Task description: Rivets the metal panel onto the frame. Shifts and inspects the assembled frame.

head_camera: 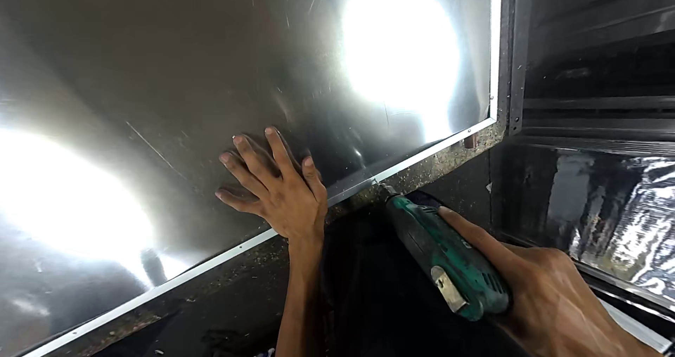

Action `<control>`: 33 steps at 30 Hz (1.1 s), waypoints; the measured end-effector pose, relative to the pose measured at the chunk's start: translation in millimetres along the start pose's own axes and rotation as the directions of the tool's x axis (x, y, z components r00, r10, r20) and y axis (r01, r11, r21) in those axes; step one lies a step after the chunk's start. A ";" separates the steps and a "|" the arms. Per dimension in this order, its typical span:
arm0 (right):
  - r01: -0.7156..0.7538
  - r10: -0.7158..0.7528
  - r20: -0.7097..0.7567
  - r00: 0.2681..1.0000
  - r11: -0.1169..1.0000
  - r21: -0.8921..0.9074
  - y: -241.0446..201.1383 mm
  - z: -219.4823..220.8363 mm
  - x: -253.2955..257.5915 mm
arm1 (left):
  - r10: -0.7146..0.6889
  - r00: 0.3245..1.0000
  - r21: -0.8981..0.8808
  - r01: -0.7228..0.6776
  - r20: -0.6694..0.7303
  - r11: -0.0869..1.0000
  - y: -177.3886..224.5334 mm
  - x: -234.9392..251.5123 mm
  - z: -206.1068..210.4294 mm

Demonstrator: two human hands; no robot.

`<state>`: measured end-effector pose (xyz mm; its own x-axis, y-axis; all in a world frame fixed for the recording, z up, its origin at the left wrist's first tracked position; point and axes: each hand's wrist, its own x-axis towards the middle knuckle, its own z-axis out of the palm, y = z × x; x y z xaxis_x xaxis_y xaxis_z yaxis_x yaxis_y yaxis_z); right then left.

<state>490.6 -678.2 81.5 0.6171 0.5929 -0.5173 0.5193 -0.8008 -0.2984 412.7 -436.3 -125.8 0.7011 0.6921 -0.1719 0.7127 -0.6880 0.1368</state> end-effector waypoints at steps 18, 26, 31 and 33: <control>-0.134 0.136 0.005 0.991 0.964 0.229 10.9 -0.8 -17.9 | 0.010 0.999 0.015 -0.009 -0.038 1.000 0.4 -2.6 -2.9; -0.239 0.330 -0.065 0.942 0.793 0.560 74.7 -16.4 -102.8 | 0.055 0.997 -0.120 -0.060 -0.044 0.991 -3.4 -10.6 -15.0; -0.252 0.409 -0.256 0.876 0.840 0.481 182.8 58.8 -74.3 | 0.046 0.990 -0.257 -0.079 -0.133 0.963 -10.1 -48.3 -22.8; -0.270 0.383 -0.332 0.862 0.901 0.340 225.8 81.9 -43.9 | 0.046 0.988 -0.242 -0.082 -0.151 0.967 -12.9 -73.8 -25.7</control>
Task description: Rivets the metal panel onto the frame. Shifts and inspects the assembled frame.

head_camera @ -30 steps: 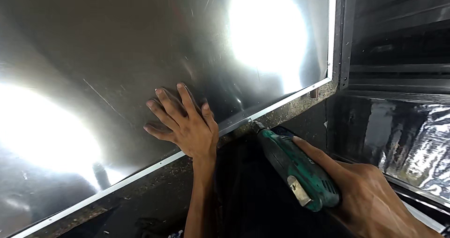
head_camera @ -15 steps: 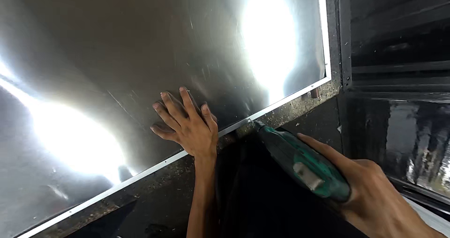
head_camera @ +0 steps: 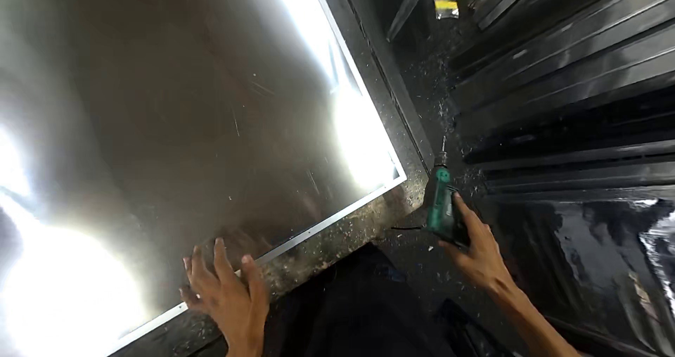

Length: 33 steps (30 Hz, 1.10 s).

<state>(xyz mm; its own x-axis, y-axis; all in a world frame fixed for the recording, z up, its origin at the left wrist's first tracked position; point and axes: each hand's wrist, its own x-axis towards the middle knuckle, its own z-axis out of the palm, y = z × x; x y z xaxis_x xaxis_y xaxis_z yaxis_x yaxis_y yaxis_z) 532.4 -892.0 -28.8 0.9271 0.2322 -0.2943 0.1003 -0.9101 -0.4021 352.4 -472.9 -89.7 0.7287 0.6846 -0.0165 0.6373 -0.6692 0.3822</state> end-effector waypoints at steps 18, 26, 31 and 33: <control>0.187 -0.191 0.045 0.980 0.978 0.097 90.0 41.9 118.8 | -0.583 0.810 -0.333 0.568 0.063 0.753 -30.7 -146.4 -30.1; 0.340 -0.342 -0.114 0.933 0.940 -0.038 19.1 31.0 74.5 | -0.814 0.577 -0.593 0.678 0.064 0.434 -27.1 -152.0 -40.2; 0.218 -0.227 -0.012 0.974 0.916 0.338 -31.5 75.4 36.7 | -0.896 0.415 -0.715 0.674 0.158 0.186 -59.6 -145.0 -46.7; 0.061 -0.044 -0.056 0.997 0.936 0.348 -36.0 71.9 44.5 | -0.896 0.392 -0.750 0.653 0.211 0.110 -74.5 -136.1 -52.3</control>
<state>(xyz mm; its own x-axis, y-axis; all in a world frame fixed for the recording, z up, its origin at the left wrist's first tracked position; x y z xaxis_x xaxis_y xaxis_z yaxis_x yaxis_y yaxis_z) 544.1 -824.2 -89.8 0.9405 0.2523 -0.2275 0.0244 -0.7182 -0.6954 192.6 -501.1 -67.7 -0.2322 0.8069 -0.5432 0.3574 0.5902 0.7239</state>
